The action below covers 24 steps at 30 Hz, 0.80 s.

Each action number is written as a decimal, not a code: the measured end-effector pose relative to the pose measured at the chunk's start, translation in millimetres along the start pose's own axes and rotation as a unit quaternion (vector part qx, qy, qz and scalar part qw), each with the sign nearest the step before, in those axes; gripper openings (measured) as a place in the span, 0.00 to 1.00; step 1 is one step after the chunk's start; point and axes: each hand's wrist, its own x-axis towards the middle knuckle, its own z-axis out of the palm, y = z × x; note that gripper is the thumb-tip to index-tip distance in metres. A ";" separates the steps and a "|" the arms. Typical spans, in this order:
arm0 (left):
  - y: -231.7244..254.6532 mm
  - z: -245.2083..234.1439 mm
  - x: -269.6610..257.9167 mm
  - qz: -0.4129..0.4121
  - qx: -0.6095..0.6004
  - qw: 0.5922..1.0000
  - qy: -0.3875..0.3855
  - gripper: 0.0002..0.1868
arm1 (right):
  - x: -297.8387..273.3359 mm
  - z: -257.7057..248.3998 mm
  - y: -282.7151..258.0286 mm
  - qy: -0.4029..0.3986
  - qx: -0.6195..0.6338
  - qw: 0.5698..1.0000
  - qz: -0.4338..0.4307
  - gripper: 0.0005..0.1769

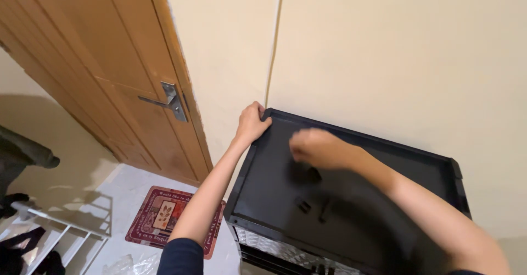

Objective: The recorder is assembling a black and white plastic storage cabinet by attaching clips and handles.

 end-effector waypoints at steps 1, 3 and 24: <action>1.0 -0.4 0.5 0.003 -0.002 1.000 -0.003 0.19 | -12.1 -7.5 -14.2 0.001 -0.001 1.000 0.004 0.05; 4.2 -1.3 1.0 0.004 0.011 1.000 -0.003 0.18 | -36.8 -22.7 -43.8 -0.187 0.035 0.982 0.004 0.07; 15.8 -6.9 -0.4 -0.035 0.017 0.999 0.015 0.16 | -206.1 -19.2 -77.5 0.137 0.167 0.945 0.244 0.14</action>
